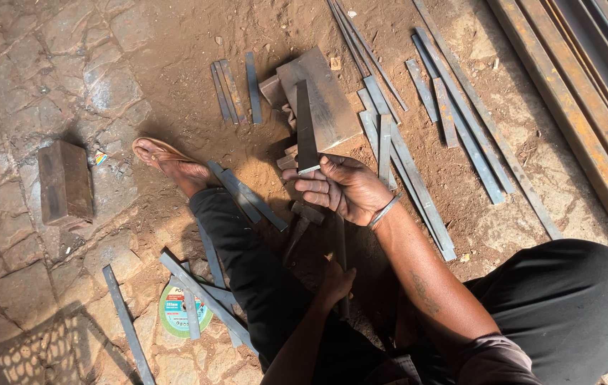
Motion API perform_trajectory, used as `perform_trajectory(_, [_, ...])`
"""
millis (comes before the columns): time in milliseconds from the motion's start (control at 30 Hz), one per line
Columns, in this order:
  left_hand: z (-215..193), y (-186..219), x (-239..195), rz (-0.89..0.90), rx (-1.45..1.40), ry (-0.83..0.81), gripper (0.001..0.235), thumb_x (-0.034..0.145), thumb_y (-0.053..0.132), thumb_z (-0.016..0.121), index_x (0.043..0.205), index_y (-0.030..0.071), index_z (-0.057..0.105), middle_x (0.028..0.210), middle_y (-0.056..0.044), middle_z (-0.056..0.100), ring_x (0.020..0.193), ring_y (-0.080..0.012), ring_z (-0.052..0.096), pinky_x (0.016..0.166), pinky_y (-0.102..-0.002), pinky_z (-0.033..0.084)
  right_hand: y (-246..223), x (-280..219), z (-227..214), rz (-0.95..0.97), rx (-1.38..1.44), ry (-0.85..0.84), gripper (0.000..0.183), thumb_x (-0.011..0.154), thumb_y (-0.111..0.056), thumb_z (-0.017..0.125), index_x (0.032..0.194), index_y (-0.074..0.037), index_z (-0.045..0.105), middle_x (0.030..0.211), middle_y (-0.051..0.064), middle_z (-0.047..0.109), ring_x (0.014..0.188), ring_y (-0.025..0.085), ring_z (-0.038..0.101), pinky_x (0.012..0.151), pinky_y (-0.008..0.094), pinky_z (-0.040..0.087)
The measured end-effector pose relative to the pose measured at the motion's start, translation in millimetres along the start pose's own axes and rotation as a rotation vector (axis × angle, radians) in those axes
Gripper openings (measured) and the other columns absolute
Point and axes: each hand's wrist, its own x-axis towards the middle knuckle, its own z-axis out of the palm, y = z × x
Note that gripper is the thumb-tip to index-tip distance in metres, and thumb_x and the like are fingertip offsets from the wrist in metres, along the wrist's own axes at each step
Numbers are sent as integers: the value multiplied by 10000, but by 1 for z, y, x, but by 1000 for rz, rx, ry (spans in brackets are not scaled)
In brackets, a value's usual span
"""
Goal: The person sits on the ground and repeatedly strikes a metal bar with a hammer while holding it against a metal block. The person adjusts the bar's position between strikes and continues hammering throughout the clip.
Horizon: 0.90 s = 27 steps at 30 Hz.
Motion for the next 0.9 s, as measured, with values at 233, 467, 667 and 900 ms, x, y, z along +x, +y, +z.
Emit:
perform_trajectory(233, [2, -4, 5, 4, 20, 6, 667, 1004, 158, 605, 1471, -104, 206, 768, -133, 609, 485, -192, 616, 450, -351, 558, 1, 0, -4, 20, 57, -5, 424, 1079, -247, 499, 1347, 77, 451, 1334, 311, 637, 1130, 280, 714, 903, 362, 637])
perform_trajectory(467, [4, -6, 5, -14, 11, 12, 625, 1006, 173, 617, 1443, -122, 281, 752, -142, 607, 466, -194, 608, 424, -347, 542, 5, 3, -18, -10, 62, 59, 382, 1035, -265, 565, 1240, 57, 583, 1186, 246, 697, 984, 237, 752, 831, 348, 653])
perform_trajectory(667, [2, -11, 9, 43, -53, 38, 609, 955, 145, 630, 1406, -91, 297, 727, -129, 597, 465, -209, 601, 402, -354, 514, 15, 11, -25, 17, 115, 289, 315, 963, -338, 741, 1018, -59, 606, 756, 23, 686, 620, 104, 692, 648, 304, 648])
perform_trajectory(900, [2, -21, 15, 73, -53, 39, 530, 953, 171, 665, 1231, -202, 412, 728, -157, 613, 466, -210, 607, 402, -345, 506, 22, 15, -12, 35, 82, 343, 355, 914, -327, 749, 1074, -50, 596, 725, 5, 668, 575, 83, 660, 629, 292, 644])
